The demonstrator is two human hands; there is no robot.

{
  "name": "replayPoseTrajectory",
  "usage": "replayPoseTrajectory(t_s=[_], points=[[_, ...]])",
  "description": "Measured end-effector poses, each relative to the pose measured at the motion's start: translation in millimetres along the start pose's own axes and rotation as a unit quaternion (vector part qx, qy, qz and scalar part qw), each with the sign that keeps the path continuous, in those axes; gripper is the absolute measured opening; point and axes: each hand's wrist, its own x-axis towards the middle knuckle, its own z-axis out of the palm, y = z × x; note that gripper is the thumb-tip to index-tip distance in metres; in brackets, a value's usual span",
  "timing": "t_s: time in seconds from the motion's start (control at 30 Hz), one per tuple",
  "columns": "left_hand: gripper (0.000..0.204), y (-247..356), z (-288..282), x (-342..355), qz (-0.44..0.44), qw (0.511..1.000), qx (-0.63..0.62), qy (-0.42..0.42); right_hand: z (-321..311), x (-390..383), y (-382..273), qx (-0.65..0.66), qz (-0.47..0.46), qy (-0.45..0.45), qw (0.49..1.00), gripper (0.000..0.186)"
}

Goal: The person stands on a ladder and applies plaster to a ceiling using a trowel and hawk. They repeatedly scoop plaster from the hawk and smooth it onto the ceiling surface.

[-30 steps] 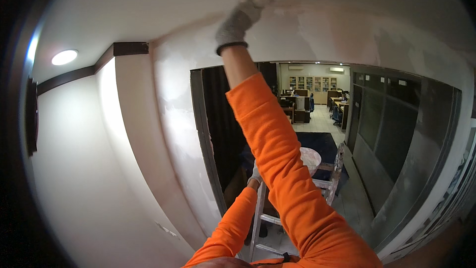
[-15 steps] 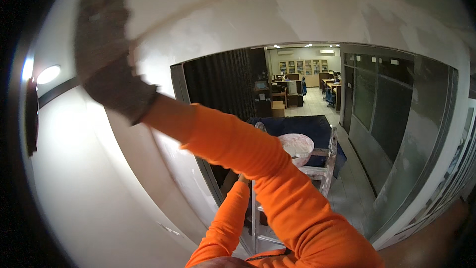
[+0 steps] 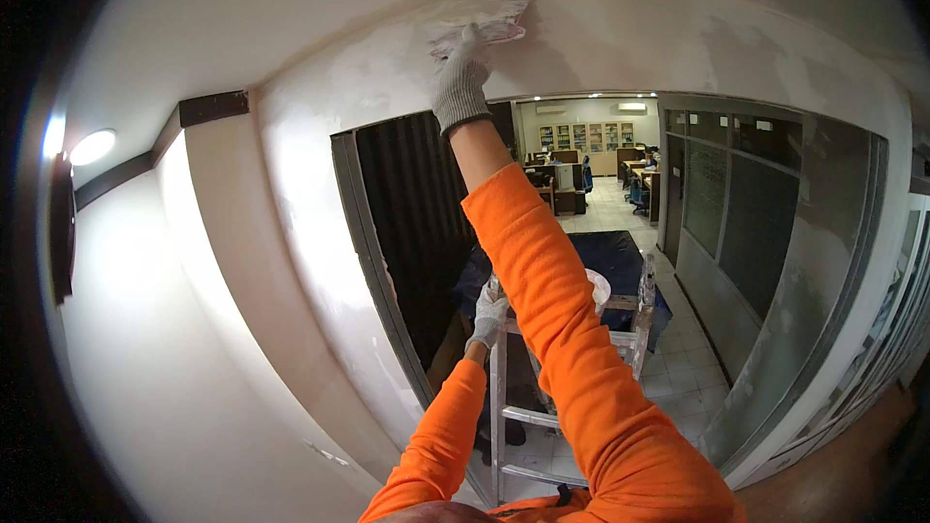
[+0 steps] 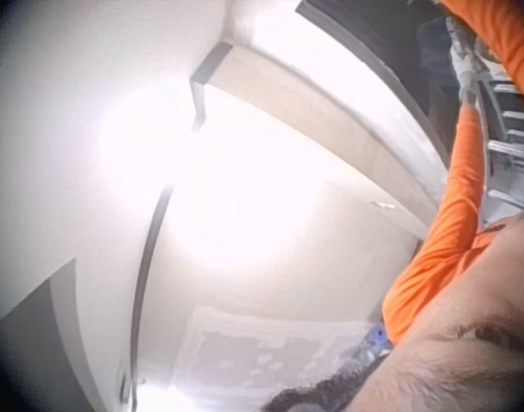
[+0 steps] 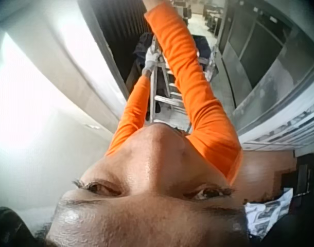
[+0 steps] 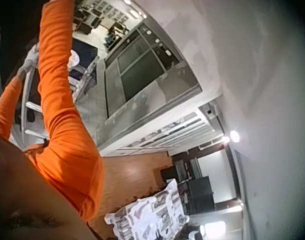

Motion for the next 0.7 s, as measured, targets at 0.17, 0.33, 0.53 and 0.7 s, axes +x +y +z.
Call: replayPoseTrajectory(t_s=[0.17,0.33,0.53,0.7], points=[[0.048,-2,-3,1,0.009,1.0,0.009,0.006,-10,23,6,-0.105,-0.021,0.012,0.994,0.047],[0.05,-11,-13,7,0.01,1.0,0.013,0.013,-3,31,13,-0.125,-0.038,-0.01,0.991,0.048],[0.049,-16,-12,11,0.037,0.998,0.04,0.014,15,55,14,-0.124,-0.012,-0.009,0.992,0.048],[0.05,-8,-7,4,0.036,0.999,0.026,0.001,48,23,-3,-0.049,-0.01,0.033,0.998,0.059]])
